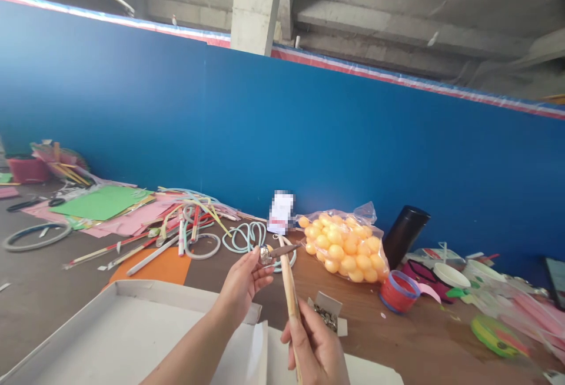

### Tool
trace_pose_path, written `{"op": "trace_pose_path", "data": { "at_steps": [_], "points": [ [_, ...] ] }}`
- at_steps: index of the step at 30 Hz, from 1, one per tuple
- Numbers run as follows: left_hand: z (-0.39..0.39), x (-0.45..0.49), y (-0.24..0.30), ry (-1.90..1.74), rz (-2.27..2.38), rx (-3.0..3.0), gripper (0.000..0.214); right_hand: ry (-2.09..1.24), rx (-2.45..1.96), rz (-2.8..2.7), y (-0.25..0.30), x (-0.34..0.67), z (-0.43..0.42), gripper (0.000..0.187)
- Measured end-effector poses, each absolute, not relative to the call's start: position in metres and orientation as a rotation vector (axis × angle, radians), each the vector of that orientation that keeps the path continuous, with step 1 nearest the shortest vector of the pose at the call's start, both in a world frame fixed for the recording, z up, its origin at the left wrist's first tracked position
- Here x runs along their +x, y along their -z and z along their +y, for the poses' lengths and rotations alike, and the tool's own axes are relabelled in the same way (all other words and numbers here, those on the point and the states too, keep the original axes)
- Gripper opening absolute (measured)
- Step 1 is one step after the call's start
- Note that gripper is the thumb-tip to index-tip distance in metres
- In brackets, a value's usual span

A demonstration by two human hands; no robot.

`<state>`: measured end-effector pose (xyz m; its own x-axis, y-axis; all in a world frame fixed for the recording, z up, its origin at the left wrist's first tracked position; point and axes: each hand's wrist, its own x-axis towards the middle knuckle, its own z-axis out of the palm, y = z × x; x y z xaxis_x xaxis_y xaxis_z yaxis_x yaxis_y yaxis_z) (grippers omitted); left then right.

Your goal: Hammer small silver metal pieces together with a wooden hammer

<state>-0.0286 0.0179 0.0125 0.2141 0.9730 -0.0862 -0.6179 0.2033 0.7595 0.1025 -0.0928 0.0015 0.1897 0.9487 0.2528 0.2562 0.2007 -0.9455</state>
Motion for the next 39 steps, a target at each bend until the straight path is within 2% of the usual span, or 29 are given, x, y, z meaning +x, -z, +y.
{"op": "trace_pose_path", "data": {
  "at_steps": [15, 25, 39],
  "points": [
    [0.0195, -0.0297, -0.0172, -1.154, 0.690, 0.450, 0.037, -0.696, -1.286, -1.280, -0.0030, 0.1032, -0.0943, 0.041],
    [0.0181, -0.0295, -0.0199, -1.123, 0.642, 0.427, 0.033, -0.701, -1.348, -1.303, -0.0022, 0.0968, -0.0951, 0.050],
    [0.0152, -0.0298, -0.0218, -1.114, 0.630, 0.407, 0.030, -0.734, -1.315, -1.310, 0.0002, 0.0996, -0.0934, 0.049]
  ]
}}
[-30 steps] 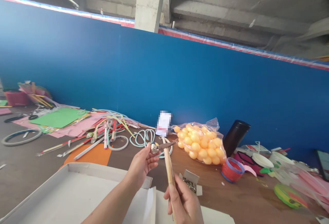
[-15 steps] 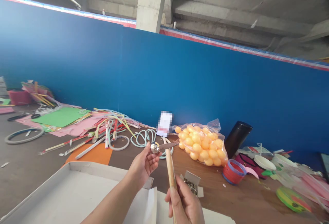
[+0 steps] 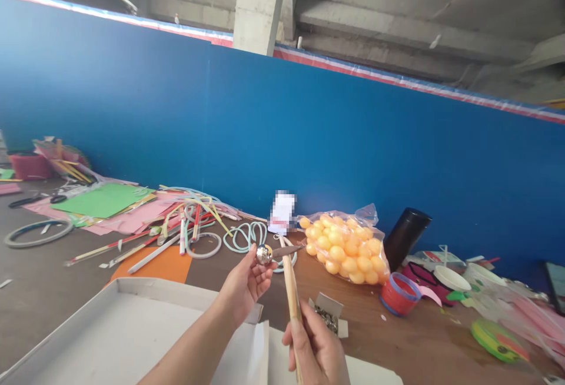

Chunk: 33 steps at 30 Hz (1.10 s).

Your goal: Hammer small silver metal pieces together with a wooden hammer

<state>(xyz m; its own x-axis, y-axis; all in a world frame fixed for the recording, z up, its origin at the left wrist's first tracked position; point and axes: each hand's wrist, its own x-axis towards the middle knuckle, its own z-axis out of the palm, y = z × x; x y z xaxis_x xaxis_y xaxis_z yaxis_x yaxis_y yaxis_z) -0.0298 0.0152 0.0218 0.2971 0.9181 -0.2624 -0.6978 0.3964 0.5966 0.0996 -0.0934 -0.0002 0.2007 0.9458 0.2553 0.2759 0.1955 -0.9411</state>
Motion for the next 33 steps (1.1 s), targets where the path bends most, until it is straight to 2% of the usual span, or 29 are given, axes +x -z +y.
{"op": "trace_pose_path", "data": {
  "at_steps": [19, 33],
  "points": [
    [0.0161, -0.0313, -0.0177, -1.146, 0.612, 0.406, 0.027, -0.763, -1.344, -1.335, 0.0045, 0.0965, -0.0908, 0.055],
    [0.0155, -0.0323, -0.0203, -1.140, 0.579, 0.376, 0.020, -0.751, -1.333, -1.353, 0.0076, 0.0957, -0.0897, 0.052]
  ]
}}
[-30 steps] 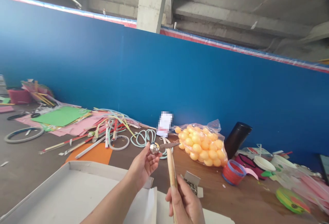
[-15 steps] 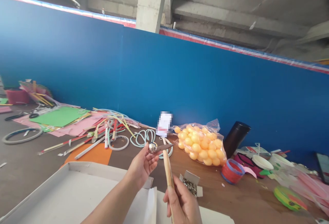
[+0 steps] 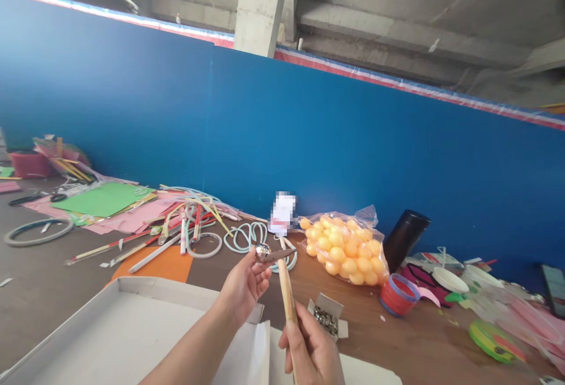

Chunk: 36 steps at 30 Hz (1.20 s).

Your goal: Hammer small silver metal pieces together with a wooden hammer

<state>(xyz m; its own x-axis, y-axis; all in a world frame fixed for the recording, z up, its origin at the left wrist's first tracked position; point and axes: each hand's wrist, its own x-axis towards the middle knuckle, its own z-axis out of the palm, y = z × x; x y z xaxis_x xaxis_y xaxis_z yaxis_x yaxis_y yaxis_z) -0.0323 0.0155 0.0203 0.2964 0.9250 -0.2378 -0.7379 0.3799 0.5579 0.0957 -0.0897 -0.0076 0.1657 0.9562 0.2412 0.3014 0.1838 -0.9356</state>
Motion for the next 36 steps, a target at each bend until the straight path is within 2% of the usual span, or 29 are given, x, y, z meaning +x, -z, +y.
{"op": "trace_pose_path", "data": {
  "at_steps": [24, 29, 36],
  "points": [
    [0.016, -0.034, -0.019, -1.164, 0.503, 0.323, 0.015, -0.818, -1.290, -1.325, 0.005, 0.093, -0.089, 0.051],
    [0.019, -0.039, -0.018, -1.244, 0.509, 0.320, 0.017, -0.895, -1.387, -1.211, 0.000, 0.102, -0.083, 0.040],
    [0.020, -0.039, -0.017, -1.241, 0.534, 0.343, 0.018, -1.125, -1.495, -1.150, 0.000, 0.110, -0.077, 0.013]
  ]
}}
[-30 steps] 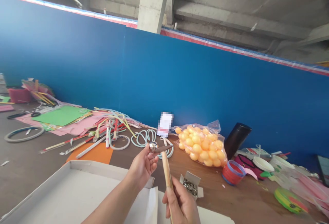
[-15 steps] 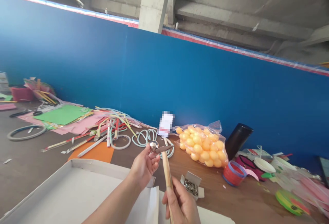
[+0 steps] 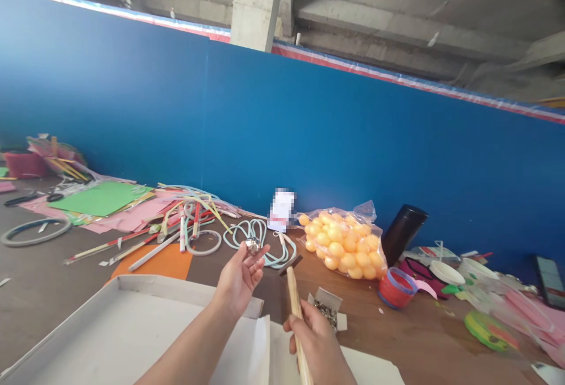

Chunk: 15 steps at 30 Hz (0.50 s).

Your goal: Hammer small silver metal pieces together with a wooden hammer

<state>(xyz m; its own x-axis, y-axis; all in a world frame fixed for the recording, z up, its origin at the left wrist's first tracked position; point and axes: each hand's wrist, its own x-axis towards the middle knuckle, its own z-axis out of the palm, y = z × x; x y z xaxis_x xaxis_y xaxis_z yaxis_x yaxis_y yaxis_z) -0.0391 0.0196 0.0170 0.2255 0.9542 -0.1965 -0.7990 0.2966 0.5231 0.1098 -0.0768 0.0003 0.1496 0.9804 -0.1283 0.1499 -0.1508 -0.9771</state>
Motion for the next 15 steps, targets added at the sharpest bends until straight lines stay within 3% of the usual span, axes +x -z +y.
{"op": "trace_pose_path", "data": {
  "at_steps": [4, 7, 15],
  "points": [
    [0.019, -0.039, -0.016, -1.234, 0.537, 0.359, 0.019, -1.380, -1.442, -1.080, 0.002, 0.111, -0.077, 0.021],
    [0.018, -0.039, -0.016, -1.225, 0.541, 0.363, 0.018, -1.381, -1.444, -1.203, 0.003, 0.111, -0.079, 0.031],
    [0.015, -0.037, -0.022, -1.179, 0.576, 0.456, 0.020, -0.536, -1.836, -1.731, -0.003, 0.124, -0.083, 0.031]
  ]
}}
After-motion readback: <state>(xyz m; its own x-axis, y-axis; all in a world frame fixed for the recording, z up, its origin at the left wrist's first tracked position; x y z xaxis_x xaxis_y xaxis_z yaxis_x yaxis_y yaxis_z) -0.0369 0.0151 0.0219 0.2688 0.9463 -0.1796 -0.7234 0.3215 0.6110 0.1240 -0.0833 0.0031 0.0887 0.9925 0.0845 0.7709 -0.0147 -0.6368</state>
